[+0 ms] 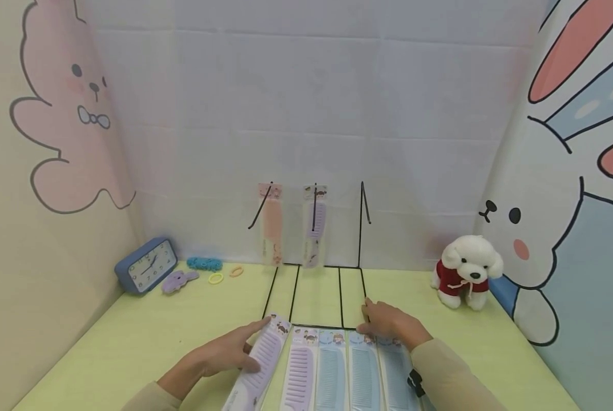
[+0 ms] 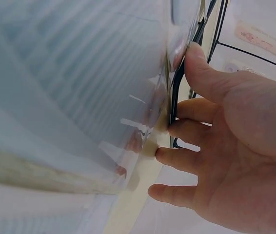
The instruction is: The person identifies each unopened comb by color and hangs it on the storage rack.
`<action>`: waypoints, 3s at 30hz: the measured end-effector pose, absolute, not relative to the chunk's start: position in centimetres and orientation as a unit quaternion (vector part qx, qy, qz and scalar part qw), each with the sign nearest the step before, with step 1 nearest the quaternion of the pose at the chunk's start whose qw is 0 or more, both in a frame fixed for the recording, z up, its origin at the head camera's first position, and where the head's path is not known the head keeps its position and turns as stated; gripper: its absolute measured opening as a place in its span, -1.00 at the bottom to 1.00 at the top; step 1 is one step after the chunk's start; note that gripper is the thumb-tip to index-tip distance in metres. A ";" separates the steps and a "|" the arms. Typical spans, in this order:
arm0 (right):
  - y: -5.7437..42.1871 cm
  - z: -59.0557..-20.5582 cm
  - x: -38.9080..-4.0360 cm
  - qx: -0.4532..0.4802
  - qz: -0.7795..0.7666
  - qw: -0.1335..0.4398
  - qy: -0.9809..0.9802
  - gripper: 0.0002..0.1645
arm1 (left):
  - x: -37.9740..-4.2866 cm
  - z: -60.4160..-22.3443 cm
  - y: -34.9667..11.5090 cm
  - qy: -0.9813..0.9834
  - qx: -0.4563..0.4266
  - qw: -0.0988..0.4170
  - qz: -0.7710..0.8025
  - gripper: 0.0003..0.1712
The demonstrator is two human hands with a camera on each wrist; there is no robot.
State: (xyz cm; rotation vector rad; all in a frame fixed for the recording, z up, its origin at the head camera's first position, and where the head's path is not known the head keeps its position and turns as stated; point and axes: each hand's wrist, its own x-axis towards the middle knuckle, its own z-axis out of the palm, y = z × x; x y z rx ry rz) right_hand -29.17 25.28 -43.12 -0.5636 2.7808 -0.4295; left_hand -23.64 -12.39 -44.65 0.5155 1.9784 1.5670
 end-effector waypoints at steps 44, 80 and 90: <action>25.3 -43.4 -29.4 -0.191 -0.143 0.132 0.962 -0.21 | -22.9 -39.1 -8.3 0.650 0.229 0.059 0.723 -0.19; 25.4 -43.5 -29.3 -0.227 -0.146 0.109 0.957 -0.73 | -24.1 -35.7 -4.3 0.608 0.263 0.035 0.748 -0.53; 25.6 -43.6 -29.4 -0.223 -0.146 0.116 0.957 -0.36 | -24.6 -36.1 -4.0 0.605 0.271 0.055 0.747 -0.50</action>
